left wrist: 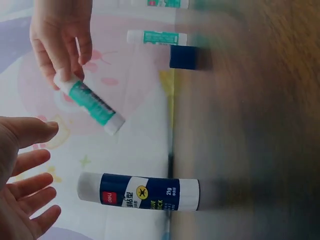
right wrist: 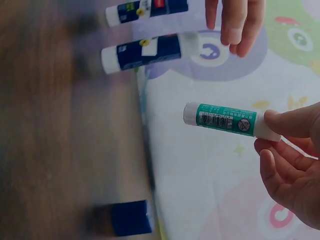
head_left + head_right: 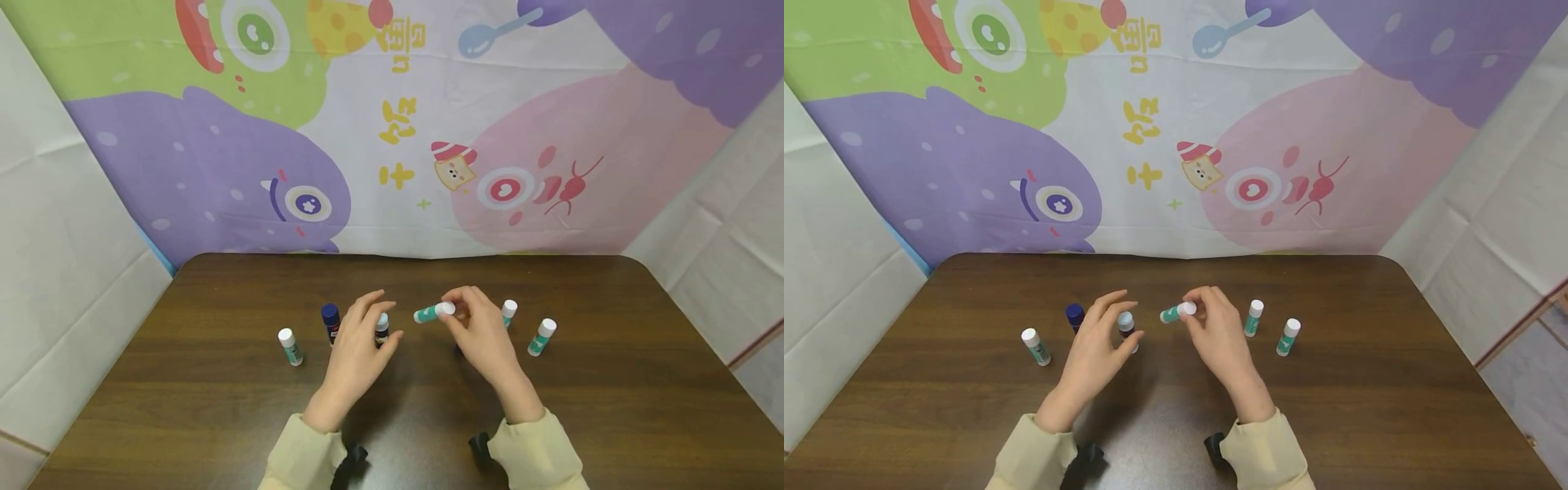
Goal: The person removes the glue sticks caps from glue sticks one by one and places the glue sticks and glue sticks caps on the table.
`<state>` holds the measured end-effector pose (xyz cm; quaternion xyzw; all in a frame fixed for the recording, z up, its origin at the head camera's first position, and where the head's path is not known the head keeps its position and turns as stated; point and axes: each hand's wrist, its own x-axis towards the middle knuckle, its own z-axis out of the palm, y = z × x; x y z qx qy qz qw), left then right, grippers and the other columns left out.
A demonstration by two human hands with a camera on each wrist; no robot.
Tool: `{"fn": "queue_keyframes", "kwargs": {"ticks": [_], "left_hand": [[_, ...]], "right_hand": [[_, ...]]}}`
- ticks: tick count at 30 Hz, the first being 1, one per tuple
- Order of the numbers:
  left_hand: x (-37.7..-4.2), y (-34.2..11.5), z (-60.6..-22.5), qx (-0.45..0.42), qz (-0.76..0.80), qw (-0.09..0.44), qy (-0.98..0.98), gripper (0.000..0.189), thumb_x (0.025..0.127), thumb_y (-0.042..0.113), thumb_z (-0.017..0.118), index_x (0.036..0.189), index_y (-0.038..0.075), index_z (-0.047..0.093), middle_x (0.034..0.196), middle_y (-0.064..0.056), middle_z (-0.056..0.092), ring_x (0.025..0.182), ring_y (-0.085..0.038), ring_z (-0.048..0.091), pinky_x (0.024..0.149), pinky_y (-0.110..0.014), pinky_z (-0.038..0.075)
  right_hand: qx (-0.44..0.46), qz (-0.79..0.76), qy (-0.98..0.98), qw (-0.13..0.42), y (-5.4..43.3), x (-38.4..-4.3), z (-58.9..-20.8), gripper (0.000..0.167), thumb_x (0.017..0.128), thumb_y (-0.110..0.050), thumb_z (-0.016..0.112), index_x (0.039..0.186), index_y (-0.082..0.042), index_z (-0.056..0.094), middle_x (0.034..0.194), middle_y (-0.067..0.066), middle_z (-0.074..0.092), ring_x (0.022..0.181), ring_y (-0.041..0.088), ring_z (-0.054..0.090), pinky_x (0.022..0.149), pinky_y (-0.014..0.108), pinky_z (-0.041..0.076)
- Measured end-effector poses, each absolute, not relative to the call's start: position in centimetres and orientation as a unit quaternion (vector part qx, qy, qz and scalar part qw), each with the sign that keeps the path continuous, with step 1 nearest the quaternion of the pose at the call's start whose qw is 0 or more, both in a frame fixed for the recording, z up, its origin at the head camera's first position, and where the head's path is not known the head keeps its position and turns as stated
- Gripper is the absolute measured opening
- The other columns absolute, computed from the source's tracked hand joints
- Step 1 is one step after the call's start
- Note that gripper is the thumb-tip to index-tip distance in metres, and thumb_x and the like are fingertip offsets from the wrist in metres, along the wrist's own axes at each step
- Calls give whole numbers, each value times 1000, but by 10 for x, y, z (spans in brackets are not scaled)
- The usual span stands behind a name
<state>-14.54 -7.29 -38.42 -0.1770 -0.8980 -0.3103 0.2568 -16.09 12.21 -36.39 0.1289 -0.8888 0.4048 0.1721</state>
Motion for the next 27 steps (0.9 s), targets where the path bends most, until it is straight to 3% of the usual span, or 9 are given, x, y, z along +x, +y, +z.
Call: {"fn": "queue_keyframes", "kwargs": {"ticks": [8,18,27], "left_hand": [[-146,-73,-384,-185,-306,276,-892,42,75,17,74,114,12,58,125,-4,52,108,-24,53,89,-39,43],[-146,-72,-381,-202,-307,305,-878,43,74,14,74,114,11,58,122,-4,55,107,-22,54,91,-39,41],[-144,-71,-378,-215,-308,308,-874,43,76,15,73,116,11,56,110,-3,60,98,-18,57,88,-36,43]], "right_hand": [[131,482,-853,152,122,-157,-357,22,78,-8,70,98,-6,59,92,4,62,77,13,59,66,24,49],[155,613,-774,38,125,-158,-357,23,83,-8,65,102,1,54,99,16,62,85,13,61,72,21,49],[152,636,-757,7,124,-155,-354,23,83,-6,64,103,-1,55,99,14,59,85,13,60,70,22,49]]}}
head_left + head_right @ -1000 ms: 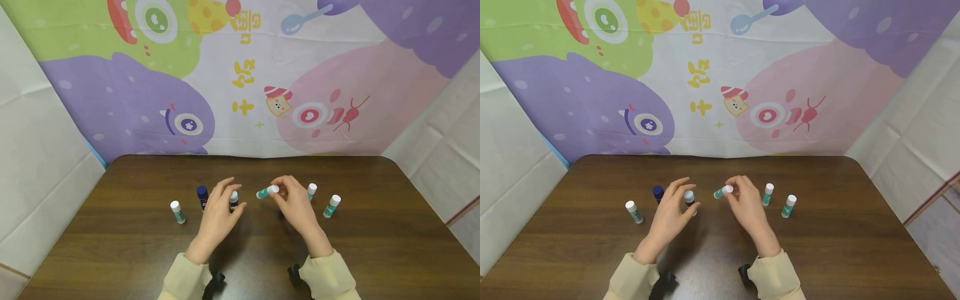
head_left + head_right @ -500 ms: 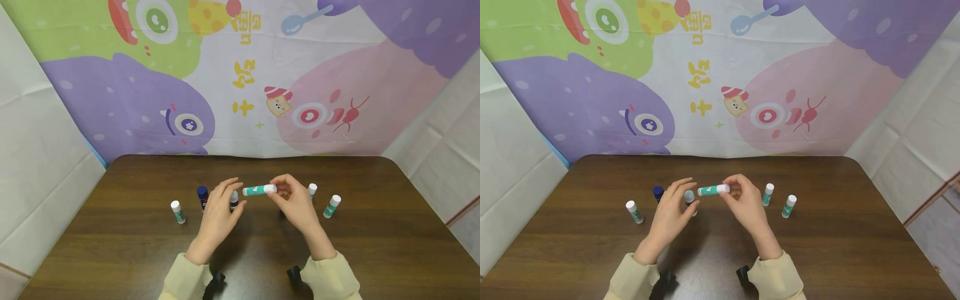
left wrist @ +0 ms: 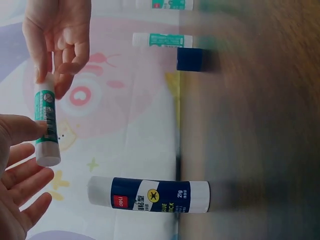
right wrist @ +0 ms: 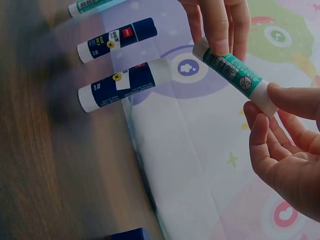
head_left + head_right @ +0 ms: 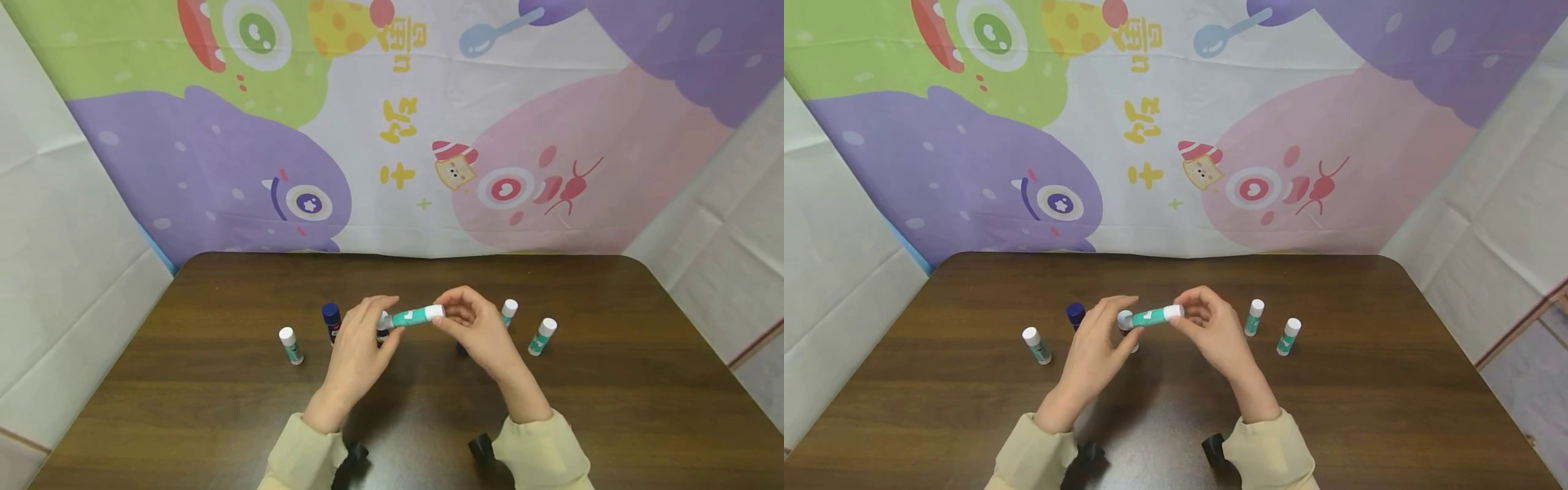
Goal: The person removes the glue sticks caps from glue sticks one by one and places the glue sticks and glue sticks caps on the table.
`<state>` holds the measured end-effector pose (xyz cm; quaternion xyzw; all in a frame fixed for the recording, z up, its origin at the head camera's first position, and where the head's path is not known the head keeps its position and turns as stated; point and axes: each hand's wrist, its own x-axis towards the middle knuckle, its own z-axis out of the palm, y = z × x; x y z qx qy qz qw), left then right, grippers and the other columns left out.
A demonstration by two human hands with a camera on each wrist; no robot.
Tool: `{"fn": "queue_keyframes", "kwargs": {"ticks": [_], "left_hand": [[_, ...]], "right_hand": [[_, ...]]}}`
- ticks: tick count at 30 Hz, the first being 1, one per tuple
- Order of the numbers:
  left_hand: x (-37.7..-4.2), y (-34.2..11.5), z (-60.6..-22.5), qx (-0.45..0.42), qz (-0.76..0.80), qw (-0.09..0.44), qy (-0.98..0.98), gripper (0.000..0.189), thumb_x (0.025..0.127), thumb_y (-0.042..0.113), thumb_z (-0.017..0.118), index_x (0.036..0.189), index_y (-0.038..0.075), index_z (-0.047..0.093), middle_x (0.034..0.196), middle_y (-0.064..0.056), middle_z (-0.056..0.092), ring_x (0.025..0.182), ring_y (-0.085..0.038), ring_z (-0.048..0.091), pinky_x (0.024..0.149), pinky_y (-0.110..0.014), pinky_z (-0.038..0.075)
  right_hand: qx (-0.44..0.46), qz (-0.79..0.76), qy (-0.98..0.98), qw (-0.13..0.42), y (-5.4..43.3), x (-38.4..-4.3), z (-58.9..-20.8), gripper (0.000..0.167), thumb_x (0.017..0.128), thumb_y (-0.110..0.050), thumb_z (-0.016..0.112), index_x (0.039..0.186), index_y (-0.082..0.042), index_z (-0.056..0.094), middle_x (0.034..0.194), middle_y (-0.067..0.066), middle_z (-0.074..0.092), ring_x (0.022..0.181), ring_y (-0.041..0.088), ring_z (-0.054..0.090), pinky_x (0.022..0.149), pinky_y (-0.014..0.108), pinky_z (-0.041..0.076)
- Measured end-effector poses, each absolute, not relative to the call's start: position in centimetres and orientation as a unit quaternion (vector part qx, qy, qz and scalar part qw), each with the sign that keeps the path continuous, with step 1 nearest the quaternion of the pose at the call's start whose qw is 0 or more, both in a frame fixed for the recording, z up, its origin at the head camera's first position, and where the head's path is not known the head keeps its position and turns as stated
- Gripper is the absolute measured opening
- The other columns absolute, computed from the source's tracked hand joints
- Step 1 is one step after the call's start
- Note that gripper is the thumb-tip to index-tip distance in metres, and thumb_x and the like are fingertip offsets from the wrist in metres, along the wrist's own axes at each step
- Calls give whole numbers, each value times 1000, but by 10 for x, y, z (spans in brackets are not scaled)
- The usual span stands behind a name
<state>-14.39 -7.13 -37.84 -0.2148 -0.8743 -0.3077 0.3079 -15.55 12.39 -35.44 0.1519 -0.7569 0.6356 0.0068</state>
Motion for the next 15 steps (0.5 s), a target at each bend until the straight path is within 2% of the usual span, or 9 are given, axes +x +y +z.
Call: {"fn": "queue_keyframes", "kwargs": {"ticks": [8,15], "left_hand": [[-144,-70,-378,-227,-312,302,-872,34,76,14,73,107,14,62,102,3,63,95,-14,58,88,-34,43],[-144,-70,-378,-241,-307,310,-867,28,76,13,73,102,13,63,93,4,65,87,-13,58,82,-31,44]], "right_hand": [[153,652,-743,3,122,-155,-354,23,83,-2,63,103,1,54,101,15,59,87,11,60,72,22,49],[156,660,-735,-14,120,-155,-354,24,83,-2,63,104,2,54,101,15,59,88,11,60,74,23,50]]}}
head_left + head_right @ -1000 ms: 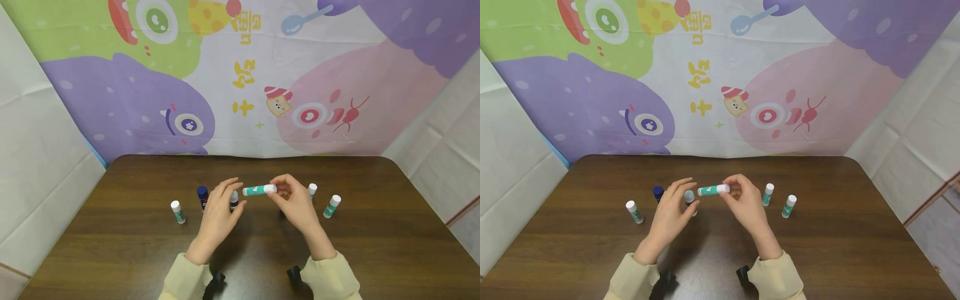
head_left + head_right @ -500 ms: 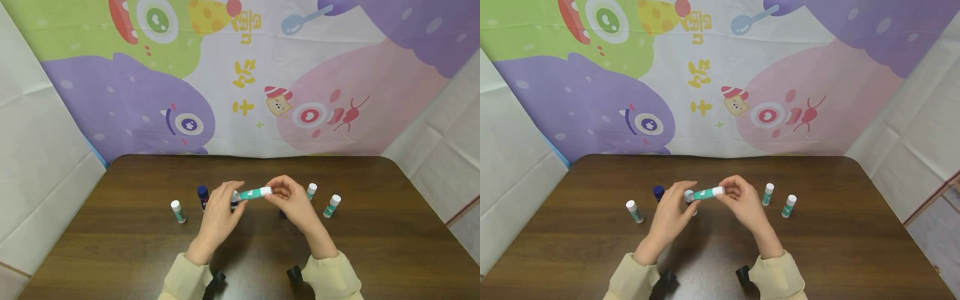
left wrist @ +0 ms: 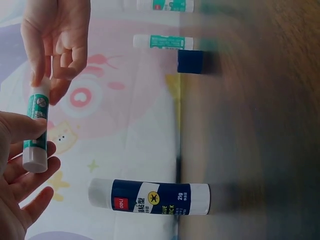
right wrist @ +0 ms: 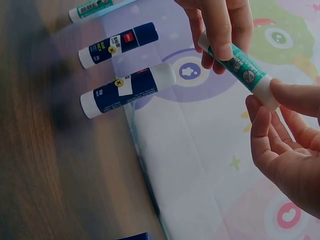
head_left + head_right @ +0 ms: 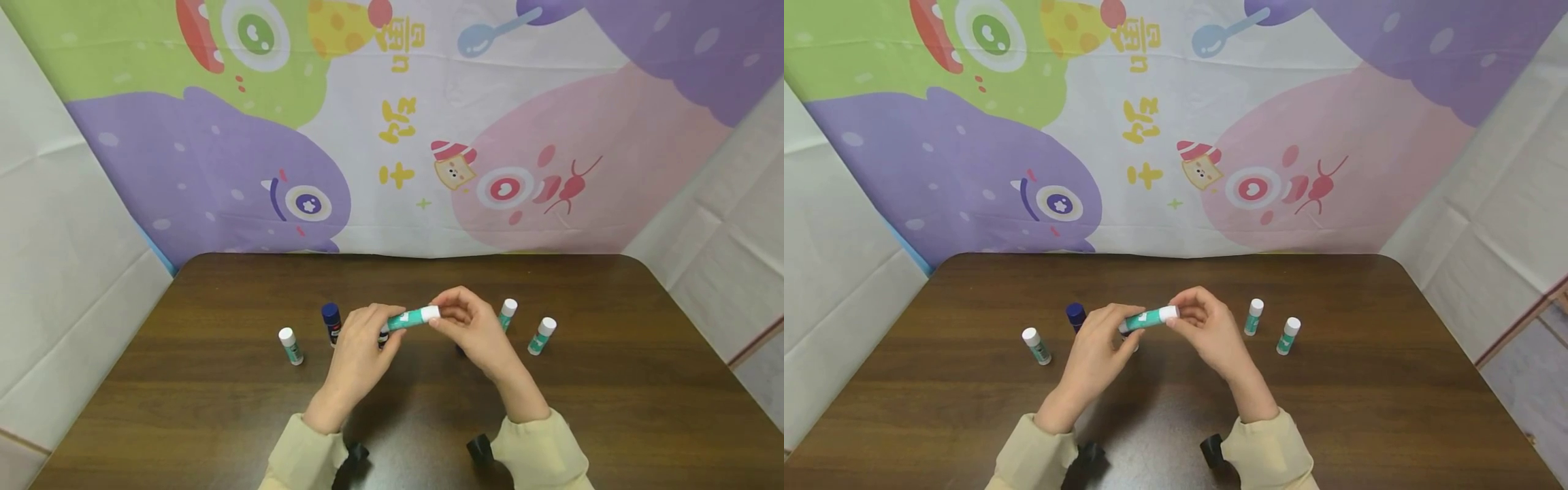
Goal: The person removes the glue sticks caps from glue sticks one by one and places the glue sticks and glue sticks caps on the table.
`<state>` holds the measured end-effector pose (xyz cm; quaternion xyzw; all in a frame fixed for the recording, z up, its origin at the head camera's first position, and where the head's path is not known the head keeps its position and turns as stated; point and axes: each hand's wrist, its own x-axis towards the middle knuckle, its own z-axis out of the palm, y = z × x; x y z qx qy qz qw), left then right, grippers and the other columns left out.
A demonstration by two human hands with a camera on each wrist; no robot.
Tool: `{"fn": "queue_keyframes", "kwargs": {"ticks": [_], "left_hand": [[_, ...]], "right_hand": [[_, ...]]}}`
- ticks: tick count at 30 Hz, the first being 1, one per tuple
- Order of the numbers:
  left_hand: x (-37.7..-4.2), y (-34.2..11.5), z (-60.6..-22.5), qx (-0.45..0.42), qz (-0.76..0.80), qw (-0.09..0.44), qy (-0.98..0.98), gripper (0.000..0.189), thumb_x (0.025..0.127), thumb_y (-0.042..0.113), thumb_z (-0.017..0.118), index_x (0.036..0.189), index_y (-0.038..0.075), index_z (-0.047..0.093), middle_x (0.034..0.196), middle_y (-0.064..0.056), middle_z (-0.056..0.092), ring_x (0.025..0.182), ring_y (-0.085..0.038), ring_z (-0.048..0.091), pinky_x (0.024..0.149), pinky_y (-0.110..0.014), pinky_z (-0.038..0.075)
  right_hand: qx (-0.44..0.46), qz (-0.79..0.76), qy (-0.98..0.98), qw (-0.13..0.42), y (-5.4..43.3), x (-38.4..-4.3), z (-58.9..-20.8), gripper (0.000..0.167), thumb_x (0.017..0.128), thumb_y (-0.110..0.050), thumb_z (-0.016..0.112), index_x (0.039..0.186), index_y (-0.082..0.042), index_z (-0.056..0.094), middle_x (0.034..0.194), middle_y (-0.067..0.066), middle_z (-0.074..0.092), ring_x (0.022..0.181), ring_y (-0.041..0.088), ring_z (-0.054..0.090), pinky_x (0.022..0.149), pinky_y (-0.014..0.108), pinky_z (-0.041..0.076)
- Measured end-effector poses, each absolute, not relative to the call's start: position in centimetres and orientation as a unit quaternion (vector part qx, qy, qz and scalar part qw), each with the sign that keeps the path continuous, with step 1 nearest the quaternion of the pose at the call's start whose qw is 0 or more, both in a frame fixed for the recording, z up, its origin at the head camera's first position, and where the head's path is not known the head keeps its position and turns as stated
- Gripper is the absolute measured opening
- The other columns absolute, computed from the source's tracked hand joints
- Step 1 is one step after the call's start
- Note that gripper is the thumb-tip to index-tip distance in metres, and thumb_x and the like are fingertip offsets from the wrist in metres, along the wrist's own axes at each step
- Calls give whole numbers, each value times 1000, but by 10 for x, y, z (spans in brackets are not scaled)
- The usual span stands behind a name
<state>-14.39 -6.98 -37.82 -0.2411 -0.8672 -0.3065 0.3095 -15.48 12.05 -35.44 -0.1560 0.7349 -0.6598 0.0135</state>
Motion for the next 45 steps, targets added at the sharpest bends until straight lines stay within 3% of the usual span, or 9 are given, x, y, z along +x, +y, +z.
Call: {"fn": "queue_keyframes", "kwargs": {"ticks": [8,18,45], "left_hand": [[-143,-70,-376,-240,-301,305,-871,27,77,10,72,102,12,63,91,3,64,85,-14,58,81,-31,44],[-142,-71,-373,-244,-302,308,-869,27,77,9,72,102,12,63,92,3,64,86,-14,59,81,-32,44],[-142,-73,-372,-258,-290,324,-863,27,76,9,73,101,13,64,96,3,67,89,-14,60,84,-31,44]], "right_hand": [[-148,-654,742,21,121,-155,-354,28,83,-5,64,107,0,53,102,12,58,87,12,59,72,23,49],[-143,-635,759,22,122,-157,-357,26,85,-17,64,103,0,57,91,8,60,78,9,60,72,25,46],[-155,-622,767,-7,121,-156,-357,21,82,-14,67,97,0,62,88,15,65,76,17,61,67,24,47]]}}
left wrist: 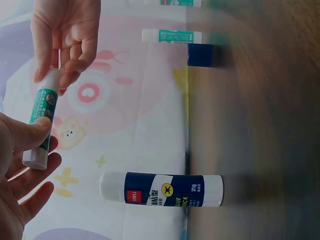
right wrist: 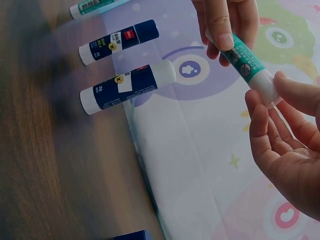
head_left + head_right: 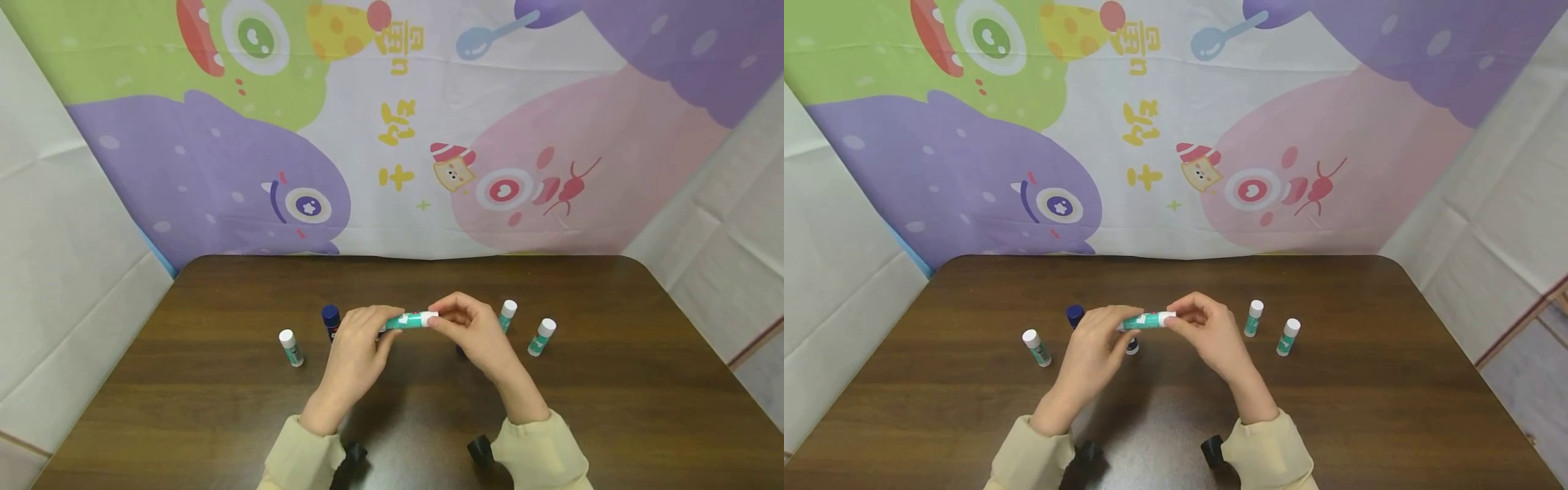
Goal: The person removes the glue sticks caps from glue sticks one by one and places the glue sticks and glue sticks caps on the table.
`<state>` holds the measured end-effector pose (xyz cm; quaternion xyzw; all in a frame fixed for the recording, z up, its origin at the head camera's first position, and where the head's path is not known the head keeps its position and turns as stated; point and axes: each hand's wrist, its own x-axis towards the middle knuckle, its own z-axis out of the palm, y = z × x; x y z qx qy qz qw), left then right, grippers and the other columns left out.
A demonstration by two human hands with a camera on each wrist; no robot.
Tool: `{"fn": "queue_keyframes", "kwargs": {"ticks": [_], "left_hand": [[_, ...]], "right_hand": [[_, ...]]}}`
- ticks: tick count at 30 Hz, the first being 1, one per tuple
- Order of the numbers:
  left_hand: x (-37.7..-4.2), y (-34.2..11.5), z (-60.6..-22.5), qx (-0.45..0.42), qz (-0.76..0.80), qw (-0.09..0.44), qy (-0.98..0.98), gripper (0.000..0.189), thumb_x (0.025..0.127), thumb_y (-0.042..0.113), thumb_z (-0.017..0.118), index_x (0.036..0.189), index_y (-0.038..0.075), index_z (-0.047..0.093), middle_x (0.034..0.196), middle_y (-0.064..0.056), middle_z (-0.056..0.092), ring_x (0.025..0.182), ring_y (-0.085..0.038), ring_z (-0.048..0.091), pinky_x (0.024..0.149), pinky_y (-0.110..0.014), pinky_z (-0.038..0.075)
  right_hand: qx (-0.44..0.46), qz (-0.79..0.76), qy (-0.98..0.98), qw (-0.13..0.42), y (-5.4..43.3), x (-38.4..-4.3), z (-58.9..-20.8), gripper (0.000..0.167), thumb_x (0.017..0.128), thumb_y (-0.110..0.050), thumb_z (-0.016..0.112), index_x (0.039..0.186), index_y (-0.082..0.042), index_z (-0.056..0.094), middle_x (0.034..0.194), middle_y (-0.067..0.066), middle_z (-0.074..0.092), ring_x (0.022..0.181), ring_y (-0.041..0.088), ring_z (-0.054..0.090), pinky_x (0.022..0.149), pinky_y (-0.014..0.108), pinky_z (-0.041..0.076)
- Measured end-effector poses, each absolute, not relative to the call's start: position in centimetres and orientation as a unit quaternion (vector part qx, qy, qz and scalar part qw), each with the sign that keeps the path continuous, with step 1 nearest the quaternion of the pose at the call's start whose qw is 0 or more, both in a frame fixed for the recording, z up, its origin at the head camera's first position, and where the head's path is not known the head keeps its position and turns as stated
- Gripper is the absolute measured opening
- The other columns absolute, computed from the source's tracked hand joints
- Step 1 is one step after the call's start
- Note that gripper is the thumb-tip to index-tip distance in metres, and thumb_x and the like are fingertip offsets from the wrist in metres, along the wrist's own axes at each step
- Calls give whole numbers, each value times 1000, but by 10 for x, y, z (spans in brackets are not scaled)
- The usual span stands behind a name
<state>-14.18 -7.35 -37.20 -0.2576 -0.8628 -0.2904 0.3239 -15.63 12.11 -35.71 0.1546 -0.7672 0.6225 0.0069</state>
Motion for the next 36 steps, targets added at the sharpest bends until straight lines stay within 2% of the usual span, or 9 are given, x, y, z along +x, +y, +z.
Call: {"fn": "queue_keyframes", "kwargs": {"ticks": [9,19,30,36], "left_hand": [[-140,-75,-369,-260,-281,330,-863,27,75,10,73,100,13,65,96,2,67,89,-15,61,85,-31,44],[-140,-76,-369,-267,-287,328,-860,27,74,11,74,100,12,66,95,2,68,88,-14,61,86,-31,44],[-141,-78,-369,-266,-301,310,-862,27,73,12,75,99,11,66,93,2,68,86,-12,62,86,-32,43],[-141,-78,-367,-253,-320,288,-866,26,75,13,73,100,12,67,93,3,68,86,-12,61,84,-32,44]], "right_hand": [[158,615,-773,16,121,-155,-356,20,82,-15,68,97,-2,64,90,15,66,74,11,60,66,27,49],[169,610,-774,24,122,-155,-354,18,81,-13,68,96,-3,64,90,13,66,74,11,61,66,24,50],[189,613,-766,32,122,-155,-356,19,81,-10,67,97,0,63,95,17,66,80,10,62,70,23,51],[202,629,-749,45,121,-156,-357,16,80,-7,67,93,2,61,100,18,63,84,9,62,72,22,51]]}}
